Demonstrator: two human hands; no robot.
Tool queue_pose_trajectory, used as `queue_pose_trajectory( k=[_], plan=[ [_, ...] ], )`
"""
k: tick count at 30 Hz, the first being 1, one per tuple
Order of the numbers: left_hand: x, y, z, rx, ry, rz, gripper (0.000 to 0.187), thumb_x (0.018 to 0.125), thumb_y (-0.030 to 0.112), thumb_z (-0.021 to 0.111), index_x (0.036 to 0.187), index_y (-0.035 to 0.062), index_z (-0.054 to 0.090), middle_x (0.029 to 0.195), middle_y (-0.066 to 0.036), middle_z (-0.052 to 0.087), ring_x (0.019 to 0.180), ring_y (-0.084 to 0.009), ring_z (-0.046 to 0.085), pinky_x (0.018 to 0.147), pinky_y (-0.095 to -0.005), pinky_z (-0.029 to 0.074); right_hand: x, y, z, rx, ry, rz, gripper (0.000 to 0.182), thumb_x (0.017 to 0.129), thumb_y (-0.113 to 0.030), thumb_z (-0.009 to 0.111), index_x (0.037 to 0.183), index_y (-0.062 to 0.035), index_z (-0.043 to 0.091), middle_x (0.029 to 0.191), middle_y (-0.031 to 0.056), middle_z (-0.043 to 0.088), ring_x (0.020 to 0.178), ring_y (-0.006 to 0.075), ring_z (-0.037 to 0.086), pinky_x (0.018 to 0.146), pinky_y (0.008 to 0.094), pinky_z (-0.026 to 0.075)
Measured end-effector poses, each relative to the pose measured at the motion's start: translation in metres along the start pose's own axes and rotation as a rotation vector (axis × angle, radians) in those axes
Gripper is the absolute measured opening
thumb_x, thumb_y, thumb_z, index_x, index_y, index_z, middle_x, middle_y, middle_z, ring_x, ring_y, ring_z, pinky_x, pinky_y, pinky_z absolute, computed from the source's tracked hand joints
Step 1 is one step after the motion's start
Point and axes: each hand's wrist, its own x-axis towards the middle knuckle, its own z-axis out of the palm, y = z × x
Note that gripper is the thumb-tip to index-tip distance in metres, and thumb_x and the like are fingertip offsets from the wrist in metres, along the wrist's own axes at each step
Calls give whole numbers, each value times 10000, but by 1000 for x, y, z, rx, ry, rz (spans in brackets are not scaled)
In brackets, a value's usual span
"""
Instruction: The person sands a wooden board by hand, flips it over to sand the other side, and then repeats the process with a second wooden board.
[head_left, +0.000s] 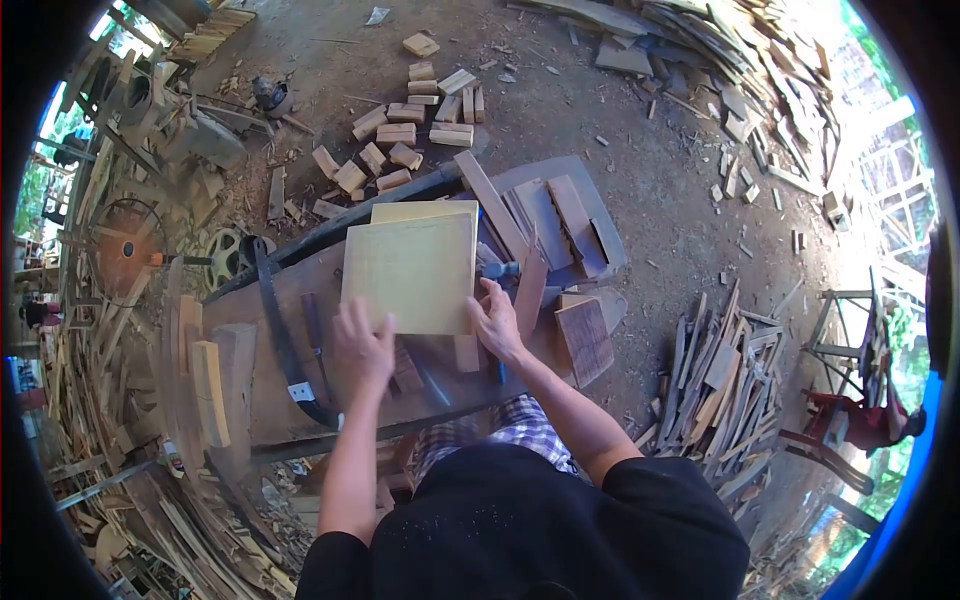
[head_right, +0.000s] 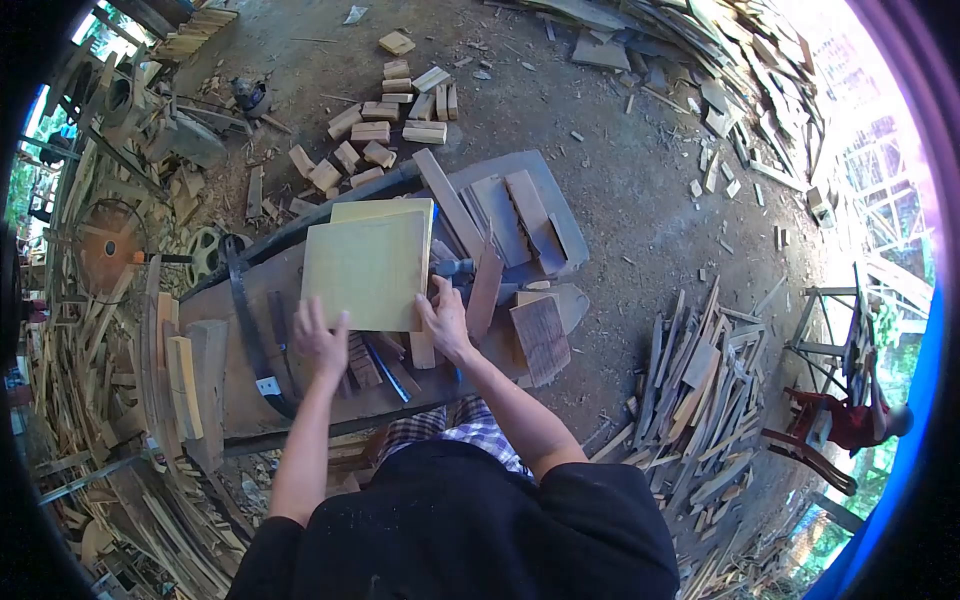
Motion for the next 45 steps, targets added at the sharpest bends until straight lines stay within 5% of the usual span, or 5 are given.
queue_pose_trajectory(
  k=[6, 13, 15, 23, 45],
  plan=[
    [37, -48, -1, -696, -259, -370, 599, 912, 392, 662, 1345, 0, 531, 1231, -206, 637, 1145, -350, 616, 958, -427, 475, -24, 5, 9, 87, -105, 131, 547, 940, -263, 628, 1409, -35, 460, 938, 144, 584, 855, 238, 580, 814, 379, 491],
    [10, -49, 0, -1074, -147, -466, 469, 839, 283, 778, 1204, 35, 622, 1011, -52, 694, 941, -184, 652, 833, -334, 497, -22, 10, 1, 322, -79, 200, 548, 941, -167, 591, 1454, -52, 434, 965, 106, 638, 865, 182, 613, 793, 329, 516],
    [-3, -48, -16, -1193, -449, -614, 393, 826, 269, 793, 1133, 73, 647, 977, 0, 678, 890, -132, 635, 783, -302, 481, -24, 5, -16, 461, -143, 264, 482, 985, -141, 529, 1455, -68, 452, 1055, 66, 628, 912, 159, 618, 772, 296, 518],
    [-36, -43, -33, -1654, -640, -521, 571, 913, 203, 712, 1389, 169, 398, 1258, -24, 573, 1102, -175, 597, 834, -371, 542, -44, -9, -40, 702, -149, 402, 466, 994, -104, 492, 1458, -93, 459, 1238, 71, 584, 1099, 187, 593, 889, 342, 518],
    [54, -42, -24, -1587, -753, -395, 548, 898, 304, 732, 1335, 142, 444, 1241, -43, 590, 1041, -183, 617, 860, -413, 501, 28, -25, -34, 472, -52, 200, 413, 989, -284, 576, 1345, -73, 576, 1089, 28, 668, 938, 132, 630, 758, 283, 513]
  ],
)
